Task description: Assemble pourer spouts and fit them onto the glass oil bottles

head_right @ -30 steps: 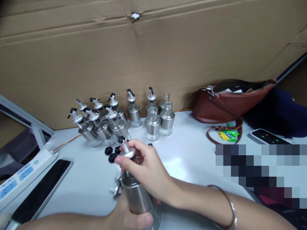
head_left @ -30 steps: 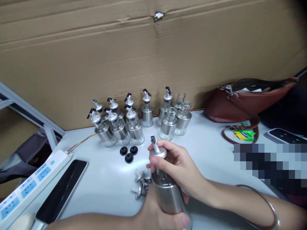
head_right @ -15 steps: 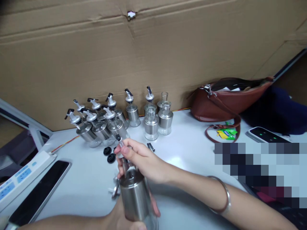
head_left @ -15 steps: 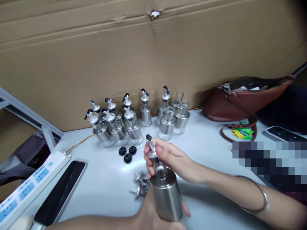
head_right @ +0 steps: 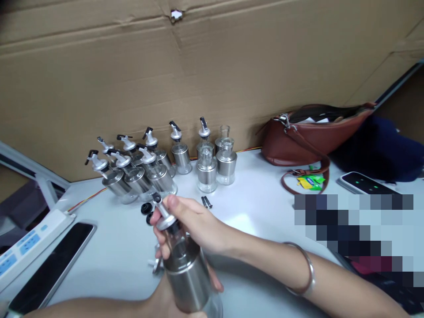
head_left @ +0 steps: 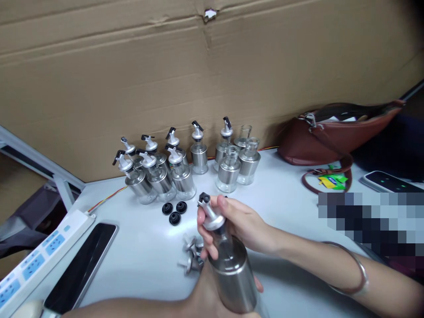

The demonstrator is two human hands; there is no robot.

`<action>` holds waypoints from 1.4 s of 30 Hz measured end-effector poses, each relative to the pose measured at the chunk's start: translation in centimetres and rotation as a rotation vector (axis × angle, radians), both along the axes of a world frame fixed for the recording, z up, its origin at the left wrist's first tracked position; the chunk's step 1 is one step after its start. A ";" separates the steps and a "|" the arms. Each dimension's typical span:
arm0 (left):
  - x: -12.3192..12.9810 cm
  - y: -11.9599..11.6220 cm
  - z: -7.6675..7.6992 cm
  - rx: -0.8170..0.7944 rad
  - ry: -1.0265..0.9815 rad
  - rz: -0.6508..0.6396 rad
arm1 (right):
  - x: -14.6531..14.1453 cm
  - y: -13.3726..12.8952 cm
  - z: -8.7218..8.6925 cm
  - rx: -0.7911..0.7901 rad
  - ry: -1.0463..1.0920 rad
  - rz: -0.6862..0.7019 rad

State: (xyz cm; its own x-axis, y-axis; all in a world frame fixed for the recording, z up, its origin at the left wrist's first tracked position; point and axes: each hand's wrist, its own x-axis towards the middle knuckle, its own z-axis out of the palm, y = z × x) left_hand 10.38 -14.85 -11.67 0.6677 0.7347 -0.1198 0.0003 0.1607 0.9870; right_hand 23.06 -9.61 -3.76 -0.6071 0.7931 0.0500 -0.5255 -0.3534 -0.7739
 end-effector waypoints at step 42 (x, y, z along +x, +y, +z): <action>0.0 0.6 1.3 -0.006 -0.031 -0.033 | 0.4 1.0 0.8 -0.233 -0.016 -0.137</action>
